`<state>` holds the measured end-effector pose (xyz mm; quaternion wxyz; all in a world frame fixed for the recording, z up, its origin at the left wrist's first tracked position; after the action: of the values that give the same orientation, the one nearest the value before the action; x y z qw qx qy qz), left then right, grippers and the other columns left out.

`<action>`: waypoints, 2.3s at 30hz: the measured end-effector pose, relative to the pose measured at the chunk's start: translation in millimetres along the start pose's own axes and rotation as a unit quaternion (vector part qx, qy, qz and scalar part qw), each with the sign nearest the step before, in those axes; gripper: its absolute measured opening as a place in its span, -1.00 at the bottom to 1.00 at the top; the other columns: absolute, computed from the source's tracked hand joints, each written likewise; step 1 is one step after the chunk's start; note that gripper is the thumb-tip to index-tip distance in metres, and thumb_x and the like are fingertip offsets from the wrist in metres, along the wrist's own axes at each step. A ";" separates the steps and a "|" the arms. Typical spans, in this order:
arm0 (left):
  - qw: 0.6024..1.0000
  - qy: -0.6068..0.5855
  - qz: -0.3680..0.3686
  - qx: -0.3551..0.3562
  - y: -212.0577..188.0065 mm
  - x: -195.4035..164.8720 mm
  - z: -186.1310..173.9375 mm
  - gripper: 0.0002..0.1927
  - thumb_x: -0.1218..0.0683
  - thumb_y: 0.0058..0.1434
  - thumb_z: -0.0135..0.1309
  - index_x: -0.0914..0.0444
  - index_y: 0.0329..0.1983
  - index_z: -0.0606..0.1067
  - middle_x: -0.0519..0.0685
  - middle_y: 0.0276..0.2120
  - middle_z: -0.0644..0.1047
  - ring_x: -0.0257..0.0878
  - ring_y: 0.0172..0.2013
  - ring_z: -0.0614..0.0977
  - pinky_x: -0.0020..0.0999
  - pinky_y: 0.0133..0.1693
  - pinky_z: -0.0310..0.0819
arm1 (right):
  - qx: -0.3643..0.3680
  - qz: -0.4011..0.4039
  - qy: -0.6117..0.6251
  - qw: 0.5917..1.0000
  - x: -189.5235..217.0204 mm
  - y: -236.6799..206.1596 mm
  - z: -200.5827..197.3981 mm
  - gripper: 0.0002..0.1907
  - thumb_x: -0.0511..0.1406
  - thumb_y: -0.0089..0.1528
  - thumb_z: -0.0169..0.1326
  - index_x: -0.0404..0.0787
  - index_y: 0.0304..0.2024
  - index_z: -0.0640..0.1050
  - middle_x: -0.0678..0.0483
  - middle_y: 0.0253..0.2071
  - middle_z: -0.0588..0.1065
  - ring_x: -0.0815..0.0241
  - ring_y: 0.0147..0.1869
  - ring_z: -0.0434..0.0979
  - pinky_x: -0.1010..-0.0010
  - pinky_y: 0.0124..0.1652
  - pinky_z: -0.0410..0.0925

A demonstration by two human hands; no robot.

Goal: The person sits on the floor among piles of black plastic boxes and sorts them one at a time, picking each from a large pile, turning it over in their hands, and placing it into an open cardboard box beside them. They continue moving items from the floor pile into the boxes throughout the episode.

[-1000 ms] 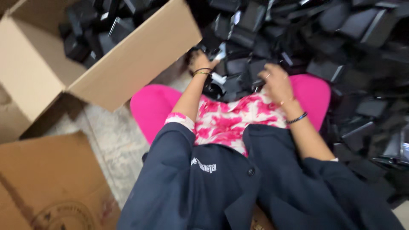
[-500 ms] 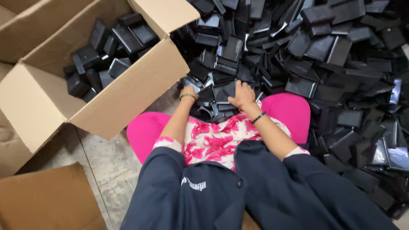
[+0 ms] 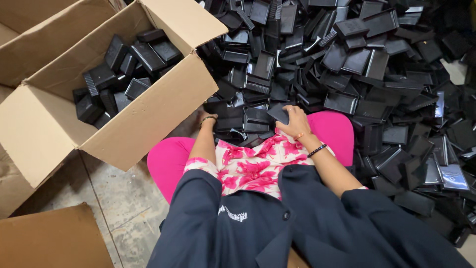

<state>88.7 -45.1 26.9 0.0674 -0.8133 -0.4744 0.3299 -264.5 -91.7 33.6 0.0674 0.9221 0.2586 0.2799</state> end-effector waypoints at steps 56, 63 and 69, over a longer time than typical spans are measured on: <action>0.832 -0.267 0.449 -0.186 -105.6 25.1 -68.8 -0.43 -0.18 -0.06 0.54 0.27 -0.38 0.45 -0.07 -0.49 0.50 -0.28 -0.42 0.53 -0.30 -0.31 0.48 | 0.156 -0.026 0.434 0.887 145.1 -20.6 -6.3 -0.57 -0.27 0.37 0.15 -0.39 0.19 0.41 -0.08 0.02 0.58 0.12 0.05 0.64 0.33 0.03 0.49; 0.771 -0.094 0.339 -0.531 -6.1 -7.6 -188.8 -0.14 -0.14 0.40 0.22 0.51 0.40 0.07 0.49 0.36 0.18 0.38 0.41 0.16 0.09 0.45 -0.12 | 0.014 -0.053 -0.025 0.998 39.9 4.5 -9.8 -0.40 -0.16 0.21 0.34 -0.36 0.16 0.44 -0.24 0.13 0.42 -0.28 0.19 0.42 -0.01 0.11 0.38; 0.813 -0.124 0.539 -0.180 -62.7 -51.9 -36.9 -0.68 0.08 0.30 0.23 0.21 0.08 0.48 0.16 0.15 0.49 0.16 0.21 0.48 0.06 0.27 0.32 | 0.126 0.145 -0.149 0.970 -2.4 4.4 -2.3 -0.21 0.02 0.05 0.38 -0.32 0.13 0.45 -0.30 0.00 0.43 -0.33 0.08 0.46 -0.07 -0.04 0.38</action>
<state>48.0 -46.1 106.5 -0.3279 -0.8888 -0.0146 0.3199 -265.5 -96.8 35.5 -0.0523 0.9821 0.1427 0.1109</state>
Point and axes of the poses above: each hand's wrist, its own y-axis towards the middle knuckle, its own z-axis out of the palm, x = y × z, the point moved 1 cm from there along y, towards the middle knuckle
